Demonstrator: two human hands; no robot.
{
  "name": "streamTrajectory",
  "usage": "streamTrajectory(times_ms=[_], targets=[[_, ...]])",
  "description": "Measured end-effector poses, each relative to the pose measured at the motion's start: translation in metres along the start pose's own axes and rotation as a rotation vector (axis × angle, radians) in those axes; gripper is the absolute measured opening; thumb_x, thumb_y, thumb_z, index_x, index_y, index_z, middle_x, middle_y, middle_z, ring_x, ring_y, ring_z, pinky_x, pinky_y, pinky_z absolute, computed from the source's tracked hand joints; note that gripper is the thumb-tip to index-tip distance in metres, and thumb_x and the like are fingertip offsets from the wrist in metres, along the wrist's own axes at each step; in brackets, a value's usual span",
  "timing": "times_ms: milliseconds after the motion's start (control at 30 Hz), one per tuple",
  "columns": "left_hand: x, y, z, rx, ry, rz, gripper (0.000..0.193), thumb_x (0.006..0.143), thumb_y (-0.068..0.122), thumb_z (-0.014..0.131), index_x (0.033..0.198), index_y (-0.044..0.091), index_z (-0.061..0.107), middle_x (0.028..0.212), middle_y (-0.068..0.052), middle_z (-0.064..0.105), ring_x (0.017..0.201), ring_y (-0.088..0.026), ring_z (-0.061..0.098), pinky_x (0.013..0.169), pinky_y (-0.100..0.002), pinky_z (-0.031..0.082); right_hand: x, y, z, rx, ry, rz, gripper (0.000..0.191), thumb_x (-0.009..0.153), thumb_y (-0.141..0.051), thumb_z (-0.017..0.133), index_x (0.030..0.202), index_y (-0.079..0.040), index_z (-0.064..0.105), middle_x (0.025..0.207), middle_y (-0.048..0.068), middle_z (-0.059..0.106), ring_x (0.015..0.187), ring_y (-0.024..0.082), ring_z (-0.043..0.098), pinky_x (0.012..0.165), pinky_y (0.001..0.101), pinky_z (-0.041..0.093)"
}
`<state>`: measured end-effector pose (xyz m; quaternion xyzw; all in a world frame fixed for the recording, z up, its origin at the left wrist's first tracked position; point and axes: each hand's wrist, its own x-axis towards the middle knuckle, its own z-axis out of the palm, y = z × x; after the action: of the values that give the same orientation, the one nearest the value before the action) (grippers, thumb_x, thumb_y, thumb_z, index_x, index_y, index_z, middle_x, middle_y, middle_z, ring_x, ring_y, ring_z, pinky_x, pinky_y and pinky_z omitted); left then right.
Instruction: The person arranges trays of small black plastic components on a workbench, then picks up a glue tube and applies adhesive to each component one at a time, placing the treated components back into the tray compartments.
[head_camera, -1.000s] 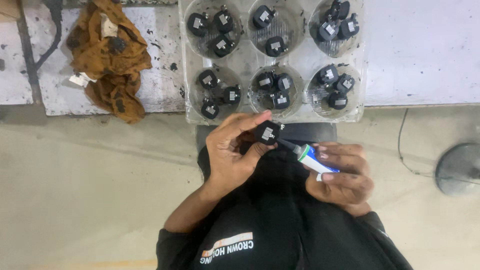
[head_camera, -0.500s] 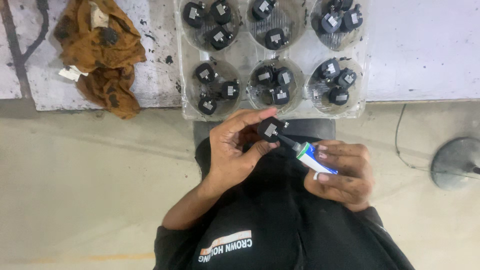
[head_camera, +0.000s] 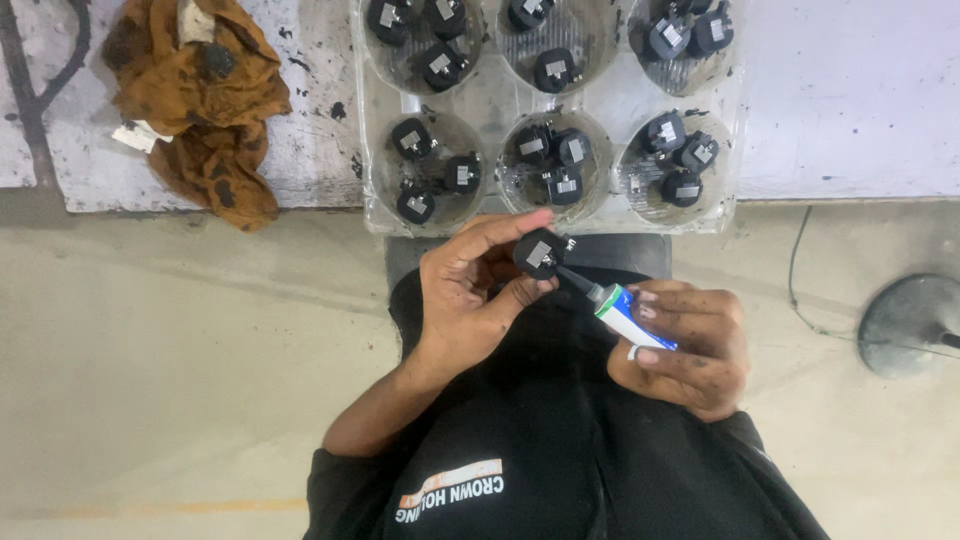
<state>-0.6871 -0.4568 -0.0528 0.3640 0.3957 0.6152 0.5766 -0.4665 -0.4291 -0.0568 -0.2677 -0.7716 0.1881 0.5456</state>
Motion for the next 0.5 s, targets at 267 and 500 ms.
streamTrajectory(times_ms=[267, 500], targets=[[-0.009, -0.034, 0.007, -0.506, 0.022, -0.239, 0.048, 0.098, -0.005, 0.073, 0.144, -0.001, 0.060, 0.132, -0.015, 0.069, 0.112, -0.017, 0.069, 0.099, -0.031, 0.061, 0.006, 0.005, -0.005, -0.003, -0.150, -0.051, 0.039, 0.078, 0.003, 0.081, 0.101, -0.015, 0.055, 0.101, 0.009, 0.060, 0.100, 0.025, 0.066, 0.083, 0.0456, 0.069], [-0.016, -0.041, 0.007, -0.540, -0.014, -0.214, 0.044, 0.099, 0.006, 0.076, 0.141, 0.007, 0.063, 0.139, -0.009, 0.065, 0.116, -0.016, 0.068, 0.100, -0.035, 0.061, -0.011, 0.009, 0.010, -0.066, 0.121, 0.060, 0.040, 0.084, 0.006, 0.079, 0.103, -0.012, 0.049, 0.105, 0.011, 0.061, 0.103, 0.026, 0.068, 0.085, 0.0419, 0.068]])
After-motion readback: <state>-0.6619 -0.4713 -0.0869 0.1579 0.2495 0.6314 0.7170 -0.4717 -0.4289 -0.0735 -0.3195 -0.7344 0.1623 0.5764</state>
